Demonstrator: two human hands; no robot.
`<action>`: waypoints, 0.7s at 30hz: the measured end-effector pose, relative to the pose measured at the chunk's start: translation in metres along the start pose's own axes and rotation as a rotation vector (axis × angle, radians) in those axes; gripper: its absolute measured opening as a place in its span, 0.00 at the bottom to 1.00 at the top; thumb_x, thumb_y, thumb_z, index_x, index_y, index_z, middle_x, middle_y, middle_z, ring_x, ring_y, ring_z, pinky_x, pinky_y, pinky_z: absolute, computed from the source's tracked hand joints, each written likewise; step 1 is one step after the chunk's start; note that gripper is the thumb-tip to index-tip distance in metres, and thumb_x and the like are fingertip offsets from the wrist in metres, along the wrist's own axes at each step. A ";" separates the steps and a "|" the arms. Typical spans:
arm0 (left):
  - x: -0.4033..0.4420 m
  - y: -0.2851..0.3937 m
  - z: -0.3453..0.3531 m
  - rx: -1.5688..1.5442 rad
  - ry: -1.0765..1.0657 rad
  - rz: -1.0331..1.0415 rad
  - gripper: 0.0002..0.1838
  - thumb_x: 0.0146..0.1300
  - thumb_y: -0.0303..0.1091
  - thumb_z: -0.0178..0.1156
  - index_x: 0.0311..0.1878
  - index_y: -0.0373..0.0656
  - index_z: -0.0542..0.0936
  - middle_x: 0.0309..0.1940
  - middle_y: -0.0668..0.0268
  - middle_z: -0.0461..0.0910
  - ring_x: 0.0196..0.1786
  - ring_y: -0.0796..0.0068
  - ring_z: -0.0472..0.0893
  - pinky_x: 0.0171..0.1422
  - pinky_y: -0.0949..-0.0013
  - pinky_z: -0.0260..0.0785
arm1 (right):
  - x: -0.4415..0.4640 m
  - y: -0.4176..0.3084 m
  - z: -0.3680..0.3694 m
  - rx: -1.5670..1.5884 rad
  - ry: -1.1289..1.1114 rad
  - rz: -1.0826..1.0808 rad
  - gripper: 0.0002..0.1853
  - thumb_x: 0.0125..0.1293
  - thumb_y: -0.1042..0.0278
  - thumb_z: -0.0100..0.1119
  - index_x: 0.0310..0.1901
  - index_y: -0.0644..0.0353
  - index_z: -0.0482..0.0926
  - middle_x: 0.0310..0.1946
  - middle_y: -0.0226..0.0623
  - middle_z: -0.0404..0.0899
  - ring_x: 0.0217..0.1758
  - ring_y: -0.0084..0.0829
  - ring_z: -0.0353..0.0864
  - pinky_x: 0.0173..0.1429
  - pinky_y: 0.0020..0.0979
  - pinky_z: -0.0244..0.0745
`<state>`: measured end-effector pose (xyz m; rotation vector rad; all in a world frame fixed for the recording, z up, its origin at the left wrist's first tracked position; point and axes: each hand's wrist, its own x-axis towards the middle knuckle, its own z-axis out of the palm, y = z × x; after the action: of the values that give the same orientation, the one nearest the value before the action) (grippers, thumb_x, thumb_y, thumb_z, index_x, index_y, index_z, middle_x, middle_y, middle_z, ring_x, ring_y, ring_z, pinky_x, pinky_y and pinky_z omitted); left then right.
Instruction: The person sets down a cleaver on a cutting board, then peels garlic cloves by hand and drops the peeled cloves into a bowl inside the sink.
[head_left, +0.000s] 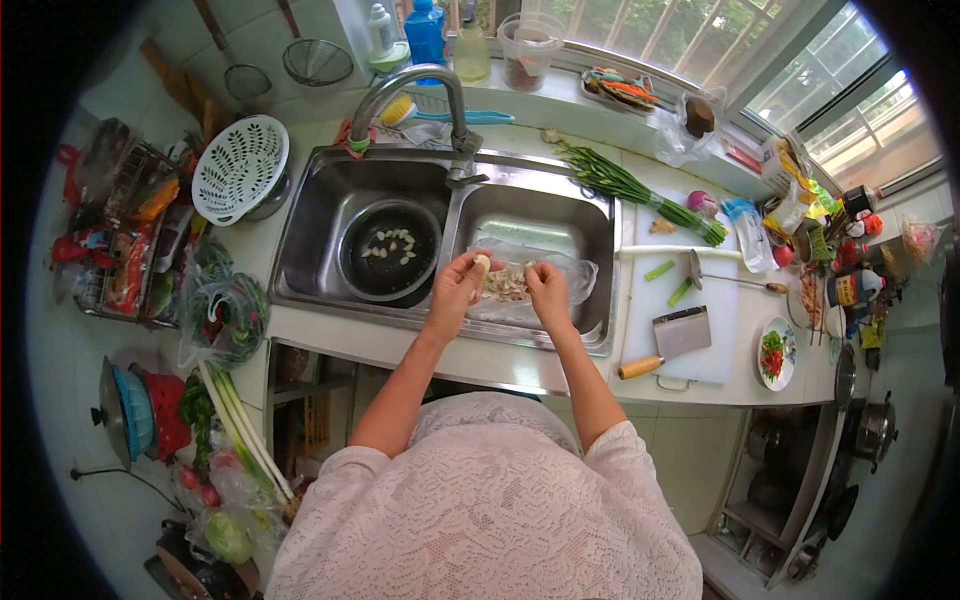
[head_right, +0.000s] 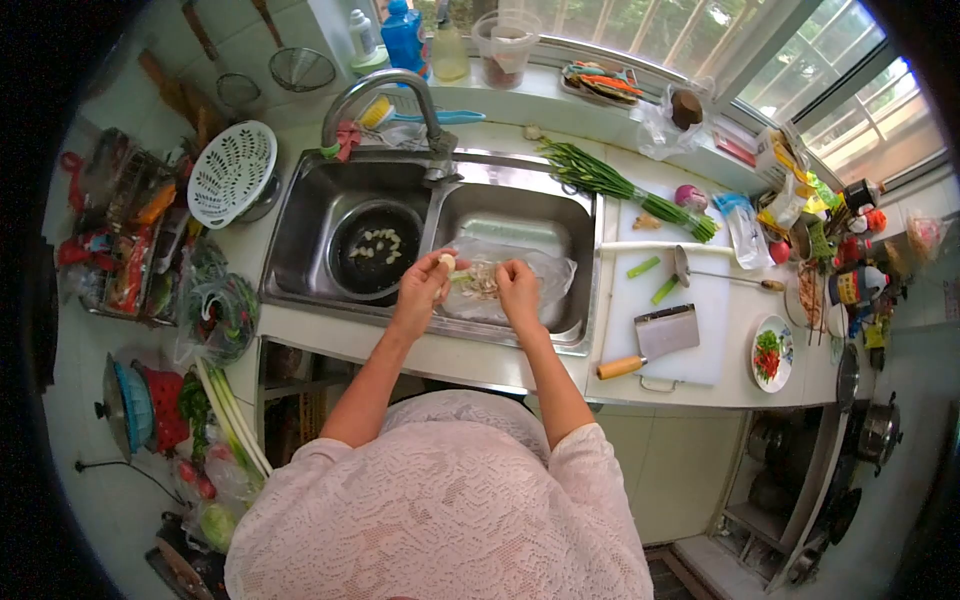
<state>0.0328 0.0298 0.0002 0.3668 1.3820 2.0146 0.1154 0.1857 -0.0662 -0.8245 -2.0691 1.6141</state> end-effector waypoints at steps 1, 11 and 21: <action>-0.001 0.002 0.001 0.080 -0.014 -0.010 0.16 0.69 0.38 0.53 0.54 0.39 0.75 0.41 0.65 0.82 0.21 0.92 0.63 0.23 0.86 0.53 | 0.001 -0.003 0.000 -0.132 0.035 -0.069 0.05 0.58 0.73 0.56 0.32 0.64 0.77 0.24 0.37 0.77 0.26 0.27 0.76 0.33 0.28 0.71; -0.009 0.003 0.003 0.418 -0.044 0.083 0.16 0.67 0.34 0.56 0.54 0.35 0.78 0.31 0.72 0.80 0.26 0.91 0.68 0.28 0.83 0.60 | -0.017 -0.093 -0.010 -0.146 -0.189 -0.589 0.04 0.59 0.78 0.58 0.37 0.65 0.78 0.31 0.40 0.78 0.32 0.36 0.78 0.37 0.31 0.72; -0.013 0.011 0.009 0.791 -0.036 0.289 0.15 0.61 0.29 0.58 0.51 0.36 0.78 0.35 0.56 0.81 0.36 0.68 0.81 0.41 0.69 0.71 | -0.019 -0.092 -0.024 -0.335 -0.253 -0.728 0.04 0.58 0.78 0.58 0.36 0.63 0.78 0.29 0.42 0.77 0.32 0.44 0.76 0.38 0.39 0.72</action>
<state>0.0440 0.0250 0.0152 0.9833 2.1634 1.5632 0.1253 0.1754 0.0300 0.0860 -2.4467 1.0203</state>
